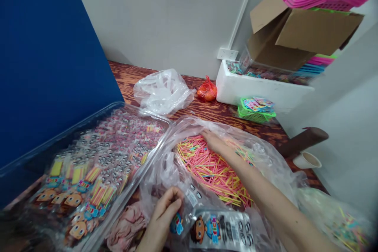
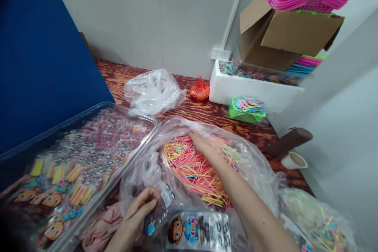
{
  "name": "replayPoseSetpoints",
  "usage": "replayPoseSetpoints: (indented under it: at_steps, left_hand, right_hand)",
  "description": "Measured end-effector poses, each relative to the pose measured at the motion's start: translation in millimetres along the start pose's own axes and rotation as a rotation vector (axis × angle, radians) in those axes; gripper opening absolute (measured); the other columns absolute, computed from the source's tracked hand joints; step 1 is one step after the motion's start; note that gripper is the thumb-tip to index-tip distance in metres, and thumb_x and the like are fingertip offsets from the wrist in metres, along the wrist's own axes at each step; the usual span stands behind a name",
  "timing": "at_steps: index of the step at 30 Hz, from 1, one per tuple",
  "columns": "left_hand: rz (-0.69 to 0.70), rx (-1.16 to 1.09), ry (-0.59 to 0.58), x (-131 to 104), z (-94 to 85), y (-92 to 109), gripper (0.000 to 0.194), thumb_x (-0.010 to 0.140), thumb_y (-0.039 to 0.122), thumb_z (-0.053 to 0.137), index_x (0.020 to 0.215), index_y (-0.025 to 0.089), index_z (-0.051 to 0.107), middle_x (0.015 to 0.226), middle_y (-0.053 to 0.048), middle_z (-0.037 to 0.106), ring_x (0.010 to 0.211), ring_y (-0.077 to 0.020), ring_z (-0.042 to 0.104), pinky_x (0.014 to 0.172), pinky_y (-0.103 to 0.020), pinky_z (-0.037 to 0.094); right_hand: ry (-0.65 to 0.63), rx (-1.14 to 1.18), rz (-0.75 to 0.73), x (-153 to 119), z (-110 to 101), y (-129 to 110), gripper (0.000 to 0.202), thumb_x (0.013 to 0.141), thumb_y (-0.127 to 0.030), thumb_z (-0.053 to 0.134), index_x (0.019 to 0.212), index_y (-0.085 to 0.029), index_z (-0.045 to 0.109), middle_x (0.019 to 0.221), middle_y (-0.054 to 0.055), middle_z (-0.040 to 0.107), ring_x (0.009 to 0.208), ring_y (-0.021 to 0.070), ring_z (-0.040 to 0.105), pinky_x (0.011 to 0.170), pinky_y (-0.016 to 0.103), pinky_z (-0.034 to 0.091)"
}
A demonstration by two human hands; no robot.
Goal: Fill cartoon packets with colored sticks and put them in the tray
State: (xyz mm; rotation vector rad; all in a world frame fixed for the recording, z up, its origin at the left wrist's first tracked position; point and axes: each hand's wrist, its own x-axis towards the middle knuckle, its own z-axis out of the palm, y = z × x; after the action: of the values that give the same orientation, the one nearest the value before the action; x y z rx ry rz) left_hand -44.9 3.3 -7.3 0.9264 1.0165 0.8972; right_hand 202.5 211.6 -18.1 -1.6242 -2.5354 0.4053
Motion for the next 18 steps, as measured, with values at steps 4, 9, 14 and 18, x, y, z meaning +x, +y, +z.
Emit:
replayPoseSetpoints:
  at_steps: [4,9,14,18]
  left_hand:
    - [0.037,0.011,0.005,-2,-5.4,-6,0.037,0.079,0.054,0.064,0.076,0.018,0.057,0.069,0.003,0.046,0.066,-0.0124,0.041,0.060,-0.021,0.034]
    - [0.017,0.036,0.013,-5,-9.2,-12,0.039,0.076,0.054,0.068,0.074,0.017,0.055,0.068,0.003,0.046,0.066,-0.0122,0.042,0.060,-0.021,0.035]
    - [0.014,0.023,0.028,-4,-8.1,-14,0.044,0.071,0.057,0.071,0.067,0.017,0.055,0.062,0.004,0.045,0.062,-0.0114,0.040,0.058,-0.021,0.034]
    - [0.021,-0.020,0.077,-6,-8.0,-13,0.041,0.072,0.055,0.072,0.069,0.017,0.058,0.062,0.004,0.047,0.061,-0.0108,0.042,0.058,-0.020,0.035]
  right_hand:
    - [-0.062,-0.115,-0.052,9,3,-8,0.047,0.086,-0.001,0.042,0.124,-0.019,0.063,0.124,0.013,0.063,0.115,0.0238,0.051,0.099,0.036,0.034]
    - [-0.081,-0.227,-0.053,9,4,-12,0.039,0.090,-0.006,0.043,0.119,-0.019,0.066,0.120,0.015,0.063,0.112,0.0258,0.050,0.095,0.037,0.034]
    - [-0.046,-0.300,-0.020,5,4,-13,0.037,0.090,-0.005,0.043,0.118,-0.018,0.064,0.121,0.014,0.062,0.112,0.0252,0.050,0.092,0.035,0.036]
    - [0.008,-0.334,-0.043,-2,6,-18,0.030,0.093,-0.009,0.043,0.112,-0.015,0.065,0.118,0.015,0.063,0.112,0.0263,0.050,0.092,0.036,0.035]
